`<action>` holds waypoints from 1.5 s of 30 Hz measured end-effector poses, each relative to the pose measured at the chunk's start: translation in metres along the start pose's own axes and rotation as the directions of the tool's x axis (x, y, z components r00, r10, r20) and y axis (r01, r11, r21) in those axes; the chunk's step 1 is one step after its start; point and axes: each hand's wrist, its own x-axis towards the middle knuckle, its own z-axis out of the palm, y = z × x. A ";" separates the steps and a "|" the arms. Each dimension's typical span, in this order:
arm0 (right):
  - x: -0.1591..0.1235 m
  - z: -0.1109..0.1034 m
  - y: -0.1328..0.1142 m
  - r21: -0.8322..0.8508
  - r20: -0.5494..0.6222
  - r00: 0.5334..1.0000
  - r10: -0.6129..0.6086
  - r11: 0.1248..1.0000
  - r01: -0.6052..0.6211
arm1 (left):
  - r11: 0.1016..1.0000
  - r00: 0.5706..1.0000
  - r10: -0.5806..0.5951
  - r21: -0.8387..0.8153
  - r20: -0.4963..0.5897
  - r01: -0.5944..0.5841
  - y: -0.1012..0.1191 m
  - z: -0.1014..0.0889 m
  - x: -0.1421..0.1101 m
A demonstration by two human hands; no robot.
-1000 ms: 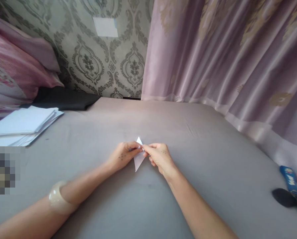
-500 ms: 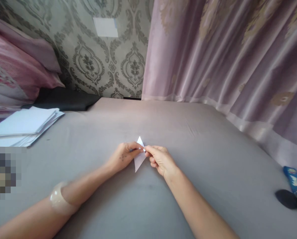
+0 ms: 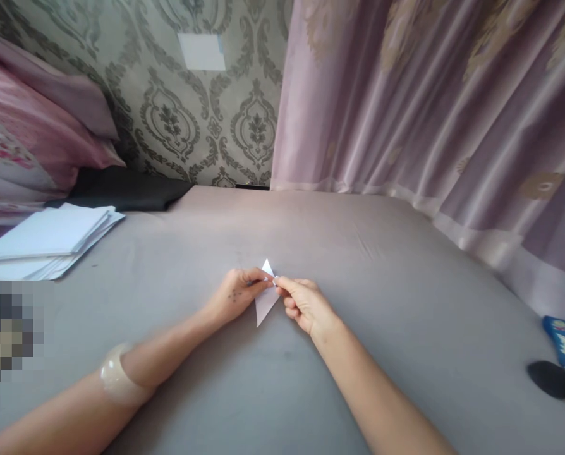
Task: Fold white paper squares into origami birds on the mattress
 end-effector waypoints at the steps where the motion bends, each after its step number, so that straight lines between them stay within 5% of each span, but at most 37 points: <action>1: 0.000 0.000 0.000 -0.006 0.002 1.000 0.006 1.000 -0.006 | 1.000 1.000 0.003 0.000 0.000 -0.003 0.000 0.000 0.000; 27: 0.006 -0.007 0.000 -0.135 0.021 1.000 0.020 0.991 -0.017 | 0.997 1.000 0.018 0.078 0.008 -0.018 0.002 0.000 -0.001; 33: 0.002 -0.007 0.000 -0.152 0.007 1.000 -0.025 0.988 0.026 | 0.996 0.990 0.085 0.024 0.117 -0.089 0.000 -0.003 -0.001; 40: 0.001 -0.010 -0.001 -0.219 0.008 0.997 -0.077 0.973 0.077 | 0.995 0.995 0.065 -0.084 0.080 -0.058 -0.006 0.000 0.002; 45: 0.000 -0.013 -0.004 -0.269 0.009 0.995 -0.096 0.959 0.095 | 0.987 0.983 0.156 -0.046 0.094 -0.152 -0.004 -0.002 0.001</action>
